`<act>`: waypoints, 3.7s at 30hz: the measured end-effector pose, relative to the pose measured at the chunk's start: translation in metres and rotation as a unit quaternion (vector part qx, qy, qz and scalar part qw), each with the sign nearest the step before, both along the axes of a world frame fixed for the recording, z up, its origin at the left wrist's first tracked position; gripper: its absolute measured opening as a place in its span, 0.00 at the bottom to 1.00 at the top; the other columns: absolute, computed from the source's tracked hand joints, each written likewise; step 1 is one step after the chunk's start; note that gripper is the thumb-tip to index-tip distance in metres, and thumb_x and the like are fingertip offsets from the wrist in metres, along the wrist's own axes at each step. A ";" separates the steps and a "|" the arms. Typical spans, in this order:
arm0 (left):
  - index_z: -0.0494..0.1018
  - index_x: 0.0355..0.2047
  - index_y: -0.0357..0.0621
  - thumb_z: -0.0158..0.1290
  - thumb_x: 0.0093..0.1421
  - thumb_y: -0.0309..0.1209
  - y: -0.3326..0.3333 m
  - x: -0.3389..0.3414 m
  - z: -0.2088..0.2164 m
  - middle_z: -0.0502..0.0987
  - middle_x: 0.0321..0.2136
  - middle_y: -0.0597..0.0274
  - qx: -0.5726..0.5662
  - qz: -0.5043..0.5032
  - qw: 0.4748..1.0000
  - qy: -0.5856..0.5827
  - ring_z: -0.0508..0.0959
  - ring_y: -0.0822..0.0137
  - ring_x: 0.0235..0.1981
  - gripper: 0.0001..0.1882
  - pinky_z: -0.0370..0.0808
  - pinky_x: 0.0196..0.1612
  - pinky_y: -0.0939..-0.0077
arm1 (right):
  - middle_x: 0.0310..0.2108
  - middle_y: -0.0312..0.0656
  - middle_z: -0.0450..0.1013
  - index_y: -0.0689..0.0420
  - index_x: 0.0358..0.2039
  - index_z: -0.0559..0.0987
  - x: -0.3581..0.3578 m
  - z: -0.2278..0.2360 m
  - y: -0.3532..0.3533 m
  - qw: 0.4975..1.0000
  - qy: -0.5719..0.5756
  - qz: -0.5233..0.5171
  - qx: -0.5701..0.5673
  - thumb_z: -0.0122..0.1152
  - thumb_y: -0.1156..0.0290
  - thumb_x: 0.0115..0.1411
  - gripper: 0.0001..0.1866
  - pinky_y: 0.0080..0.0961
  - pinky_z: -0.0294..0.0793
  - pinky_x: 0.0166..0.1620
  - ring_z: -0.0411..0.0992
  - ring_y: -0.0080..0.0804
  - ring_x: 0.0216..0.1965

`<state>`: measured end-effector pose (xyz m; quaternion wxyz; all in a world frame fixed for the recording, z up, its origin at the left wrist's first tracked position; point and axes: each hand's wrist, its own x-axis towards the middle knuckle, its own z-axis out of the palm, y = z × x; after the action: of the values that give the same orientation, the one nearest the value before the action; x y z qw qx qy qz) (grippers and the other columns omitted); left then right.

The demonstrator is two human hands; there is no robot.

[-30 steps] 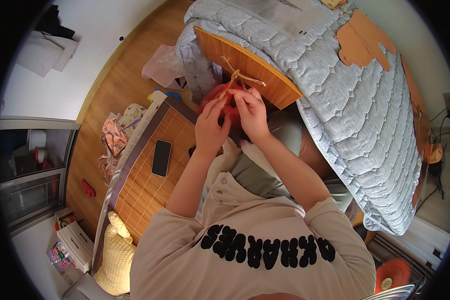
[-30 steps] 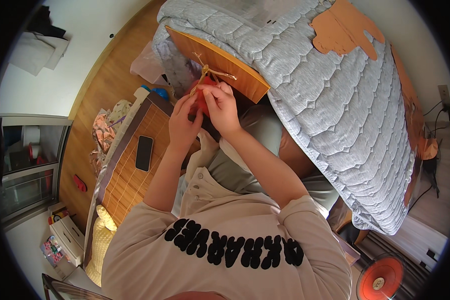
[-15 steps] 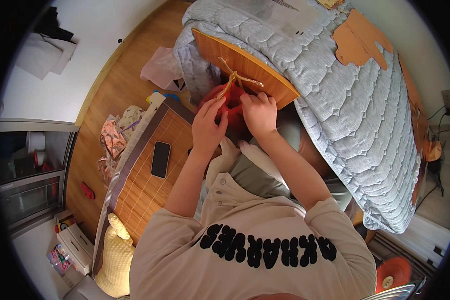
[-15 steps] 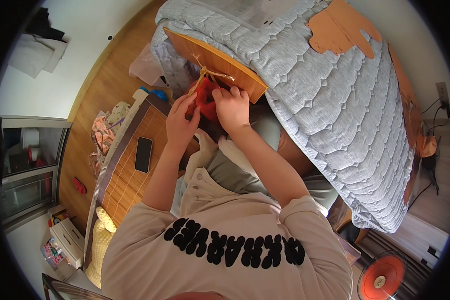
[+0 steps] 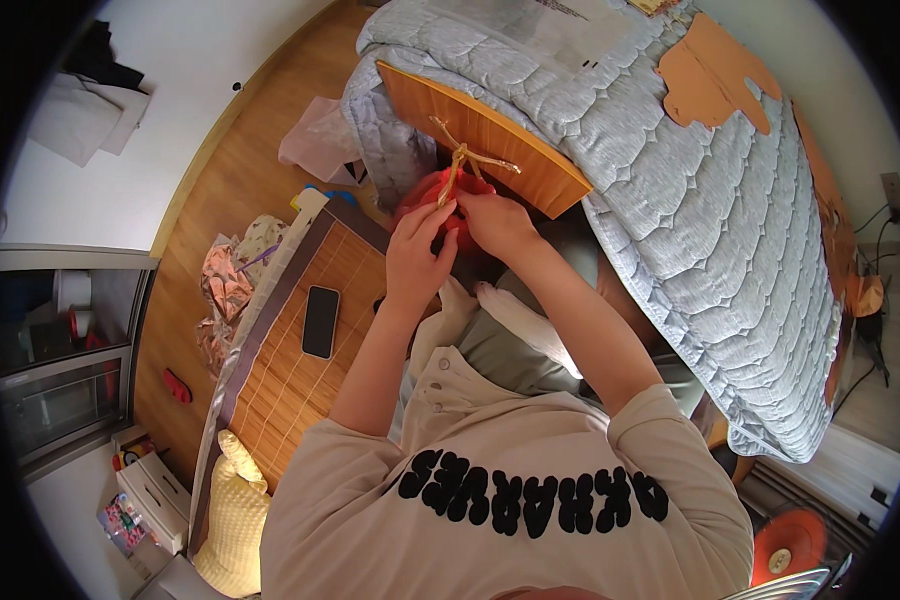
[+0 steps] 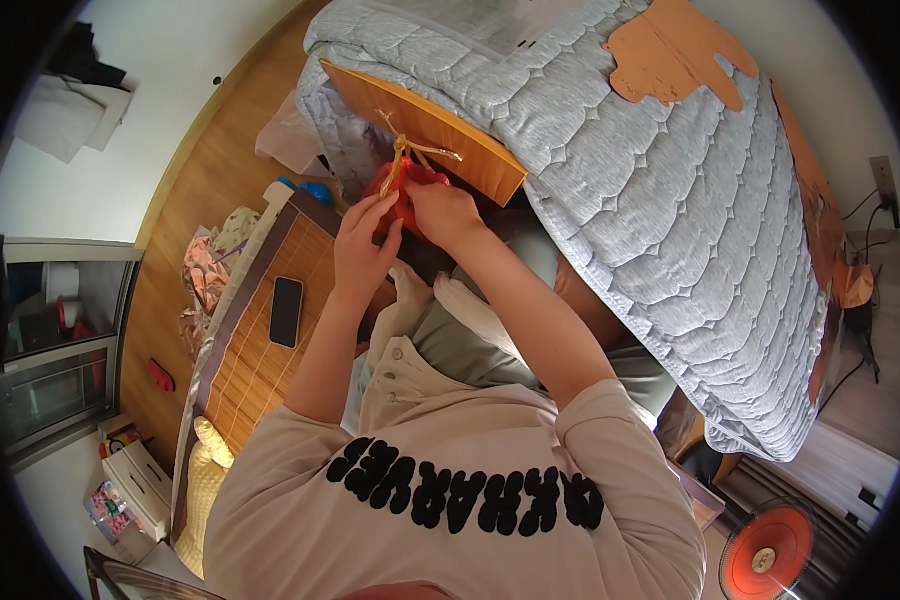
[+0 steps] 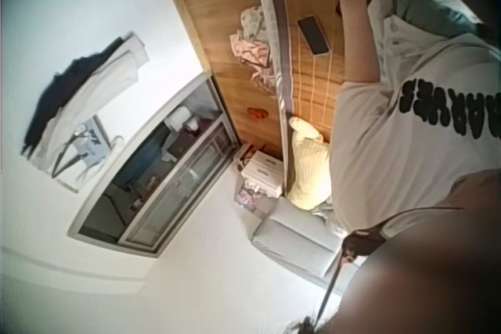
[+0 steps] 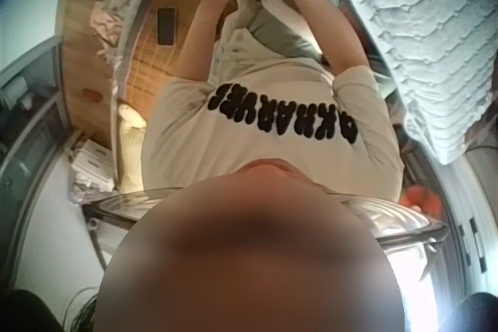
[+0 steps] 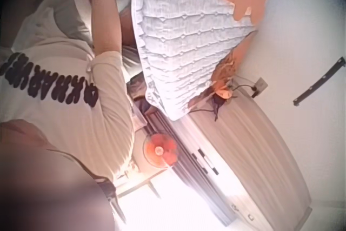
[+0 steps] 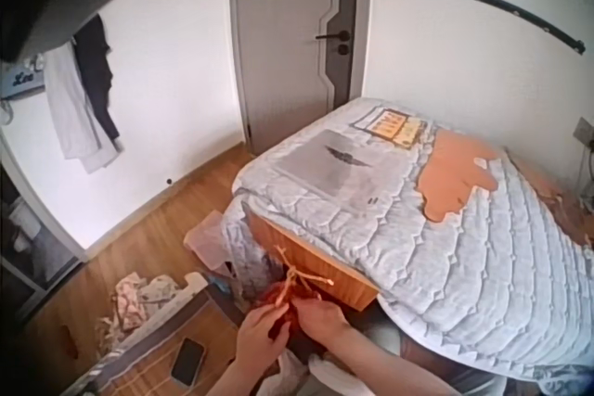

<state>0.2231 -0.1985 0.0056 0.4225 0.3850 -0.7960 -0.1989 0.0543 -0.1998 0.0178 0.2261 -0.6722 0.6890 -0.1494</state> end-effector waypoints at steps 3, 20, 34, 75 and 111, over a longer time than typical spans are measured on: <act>0.79 0.52 0.48 0.63 0.57 0.26 -0.006 -0.001 -0.002 0.79 0.48 0.55 0.008 -0.018 1.000 0.013 0.79 0.53 0.50 0.21 0.76 0.54 0.62 | 0.41 0.46 0.80 0.55 0.45 0.80 -0.008 -0.001 0.003 0.996 0.081 0.021 0.009 0.52 0.67 0.65 0.12 0.45 0.80 0.47 0.80 0.44 0.46; 0.78 0.43 0.55 0.61 0.56 0.48 -0.020 0.011 -0.004 0.75 0.51 0.69 -0.203 -0.207 0.926 -0.242 0.72 0.65 0.49 0.19 0.66 0.51 0.65 | 0.39 0.37 0.71 0.51 0.35 0.81 -0.043 0.010 0.067 0.970 0.040 0.218 -0.095 0.62 0.67 0.58 0.05 0.41 0.73 0.46 0.73 0.40 0.45; 0.74 0.40 0.53 0.63 0.55 0.45 -0.096 0.042 0.078 0.75 0.42 0.70 -0.325 -0.240 0.852 -0.334 0.73 0.66 0.45 0.17 0.66 0.45 0.67 | 0.46 0.39 0.74 0.54 0.25 0.84 -0.055 0.074 0.069 0.970 0.118 0.166 -0.135 0.72 0.54 0.52 0.16 0.42 0.73 0.54 0.73 0.43 0.49; 0.75 0.35 0.49 0.61 0.58 0.45 -0.133 0.012 0.091 0.76 0.42 0.71 -0.271 -0.310 0.851 -0.327 0.73 0.64 0.49 0.14 0.70 0.52 0.65 | 0.38 0.41 0.75 0.59 0.24 0.80 -0.054 0.068 0.058 0.936 0.022 0.225 -0.269 0.68 0.66 0.56 0.11 0.54 0.60 0.69 0.73 0.41 0.54; 0.75 0.47 0.51 0.60 0.60 0.39 -0.071 0.028 0.015 0.76 0.43 0.68 -0.204 -0.294 0.868 -0.345 0.76 0.63 0.45 0.16 0.72 0.47 0.66 | 0.58 0.43 0.72 0.55 0.49 0.81 -0.059 0.022 0.093 0.973 0.077 0.127 -0.176 0.67 0.67 0.57 0.18 0.41 0.69 0.61 0.68 0.42 0.60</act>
<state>0.2507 -0.2696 0.0208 0.1124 0.0819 -0.9903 -0.0015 -0.0050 -0.1065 0.0398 0.0673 -0.7930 0.5761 -0.1864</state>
